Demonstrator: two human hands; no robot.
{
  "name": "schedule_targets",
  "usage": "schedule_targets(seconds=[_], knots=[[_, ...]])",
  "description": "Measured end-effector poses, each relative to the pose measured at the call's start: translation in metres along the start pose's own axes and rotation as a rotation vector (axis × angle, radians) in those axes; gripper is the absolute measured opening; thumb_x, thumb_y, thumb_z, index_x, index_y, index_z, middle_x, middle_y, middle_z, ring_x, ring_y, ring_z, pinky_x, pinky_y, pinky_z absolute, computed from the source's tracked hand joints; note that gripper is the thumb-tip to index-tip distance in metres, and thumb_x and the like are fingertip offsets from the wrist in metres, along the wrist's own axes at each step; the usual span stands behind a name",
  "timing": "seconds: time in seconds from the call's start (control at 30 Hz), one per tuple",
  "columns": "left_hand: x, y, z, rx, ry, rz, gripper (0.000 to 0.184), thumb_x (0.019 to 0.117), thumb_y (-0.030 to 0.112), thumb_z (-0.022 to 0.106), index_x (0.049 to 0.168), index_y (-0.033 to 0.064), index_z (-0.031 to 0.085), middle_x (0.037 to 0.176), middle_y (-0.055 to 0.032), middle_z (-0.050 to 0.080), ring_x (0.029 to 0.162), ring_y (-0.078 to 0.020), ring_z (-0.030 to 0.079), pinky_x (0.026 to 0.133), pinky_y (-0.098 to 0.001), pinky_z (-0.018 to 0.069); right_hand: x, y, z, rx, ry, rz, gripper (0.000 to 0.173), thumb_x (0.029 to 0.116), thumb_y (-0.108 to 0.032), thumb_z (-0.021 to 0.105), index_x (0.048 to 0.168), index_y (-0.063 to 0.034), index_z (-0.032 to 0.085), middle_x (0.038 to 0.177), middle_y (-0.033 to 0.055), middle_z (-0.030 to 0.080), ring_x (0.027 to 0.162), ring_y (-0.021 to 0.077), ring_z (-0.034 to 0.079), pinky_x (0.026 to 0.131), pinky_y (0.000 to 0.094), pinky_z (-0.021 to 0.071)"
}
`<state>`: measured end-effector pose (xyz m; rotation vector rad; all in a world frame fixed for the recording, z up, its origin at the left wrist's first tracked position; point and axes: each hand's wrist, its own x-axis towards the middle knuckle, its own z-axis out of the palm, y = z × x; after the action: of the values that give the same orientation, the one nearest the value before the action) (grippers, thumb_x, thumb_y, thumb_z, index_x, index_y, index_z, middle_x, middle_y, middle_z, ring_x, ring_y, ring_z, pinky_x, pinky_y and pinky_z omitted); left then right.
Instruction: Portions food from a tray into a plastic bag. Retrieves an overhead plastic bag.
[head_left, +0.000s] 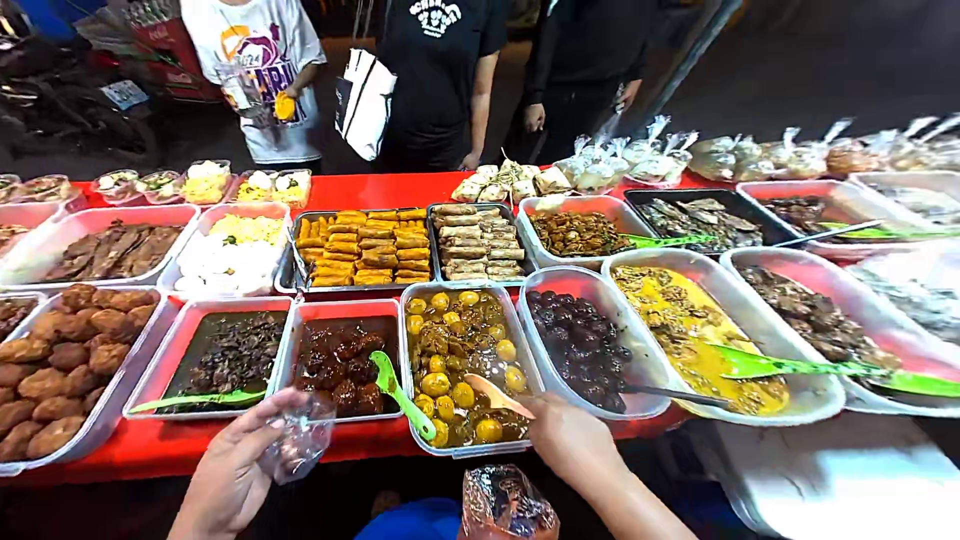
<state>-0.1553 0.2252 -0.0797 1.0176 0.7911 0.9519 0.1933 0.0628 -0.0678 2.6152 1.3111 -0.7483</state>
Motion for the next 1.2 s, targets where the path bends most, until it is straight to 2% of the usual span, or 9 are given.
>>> schedule_targets(seconds=[0.1,0.27,0.37,0.47,0.57,0.7,0.8,0.87,1.2], knots=[[0.039,-0.001,0.017,-0.043,-0.175,-0.101,0.041,0.0946,0.002,0.045,0.13,0.0017,0.066,0.12,-0.0135,0.072,0.071,-0.0136,0.07,0.059,-0.0272,0.0598,0.021,0.009,0.037,0.414,-0.096,0.11,0.036,0.1019,-0.022,0.053,0.134,-0.0158,0.069,0.132,0.0146,0.067,0.123,0.0346,0.064,0.103,0.0608,0.0481],[0.082,-0.013,0.05,-0.142,-0.418,-0.241,0.045,0.0968,0.013,0.05,0.14,0.0046,0.058,0.127,-0.0144,0.069,0.072,-0.0157,0.071,0.062,-0.0293,0.0614,0.018,0.037,0.06,0.957,0.052,0.189,0.025,0.097,-0.01,0.061,0.118,-0.0059,0.074,0.108,0.0095,0.074,0.09,0.0174,0.068,0.082,0.0409,0.055],[0.095,-0.025,0.067,-0.119,-0.463,-0.31,0.047,0.0967,0.014,0.049,0.143,0.0049,0.054,0.128,-0.0139,0.068,0.074,-0.0166,0.071,0.065,-0.0312,0.0619,0.006,0.04,0.049,1.106,0.125,0.154,0.024,0.0976,-0.007,0.06,0.118,-0.0033,0.072,0.089,0.0028,0.069,0.06,0.0054,0.05,0.056,0.0245,0.0421],[0.105,-0.036,0.085,-0.025,-0.5,-0.327,0.053,0.0948,0.011,0.051,0.148,0.0055,0.049,0.134,-0.014,0.064,0.077,-0.0176,0.071,0.068,-0.0326,0.062,-0.002,0.03,0.015,1.179,0.142,0.106,0.023,0.0974,-0.007,0.06,0.116,-0.003,0.073,0.083,0.0006,0.067,0.055,0.0037,0.046,0.052,0.0218,0.0393],[0.106,-0.042,0.109,0.043,-0.536,-0.325,0.067,0.0879,0.006,0.059,0.153,0.0066,0.043,0.122,-0.0171,0.068,0.079,-0.0214,0.072,0.07,-0.035,0.062,-0.004,0.014,-0.026,1.089,0.085,0.06,0.019,0.0993,-0.008,0.062,0.114,-0.005,0.074,0.083,0.002,0.068,0.06,0.0073,0.051,0.056,0.0255,0.0431],[0.1,-0.043,0.14,0.119,-0.618,-0.29,0.081,0.0827,0.005,0.067,0.157,0.0091,0.037,0.112,-0.0171,0.071,0.083,-0.0219,0.073,0.078,-0.0355,0.0619,-0.004,-0.031,-0.062,0.506,0.141,-0.122,0.025,0.1028,-0.017,0.059,0.122,-0.0148,0.075,0.113,0.0067,0.074,0.102,0.0227,0.07,0.091,0.0514,0.0563],[0.1,-0.045,0.15,0.084,-0.481,-0.213,0.077,0.0826,0.0,0.064,0.155,0.0108,0.041,0.116,-0.0151,0.069,0.08,-0.0197,0.071,0.076,-0.036,0.0615,-0.005,-0.051,-0.047,-0.029,0.691,-0.485,0.022,0.0892,-0.005,0.068,0.106,-0.0134,0.078,0.094,0.0058,0.073,0.084,0.0249,0.072,0.068,0.0452,0.0601],[0.105,-0.044,0.146,-0.037,-0.344,-0.165,0.073,0.0817,-0.006,0.058,0.152,0.0112,0.045,0.123,-0.0131,0.065,0.074,-0.0166,0.067,0.067,-0.0327,0.0602,-0.007,-0.043,-0.049,-0.069,0.829,-0.555,0.025,0.0883,-0.002,0.067,0.108,-0.0134,0.077,0.098,0.0053,0.073,0.089,0.0255,0.071,0.071,0.0443,0.0596],[0.107,-0.013,0.114,-0.238,-0.322,-0.116,0.08,0.0827,-0.011,0.05,0.155,0.0224,0.039,0.143,-0.0084,0.057,0.074,-0.0136,0.067,0.059,-0.0276,0.0583,0.029,0.024,0.039,-0.033,0.751,-0.335,0.026,0.0914,0.002,0.063,0.109,-0.0104,0.078,0.099,0.0118,0.075,0.09,0.0336,0.073,0.073,0.0528,0.0595]])
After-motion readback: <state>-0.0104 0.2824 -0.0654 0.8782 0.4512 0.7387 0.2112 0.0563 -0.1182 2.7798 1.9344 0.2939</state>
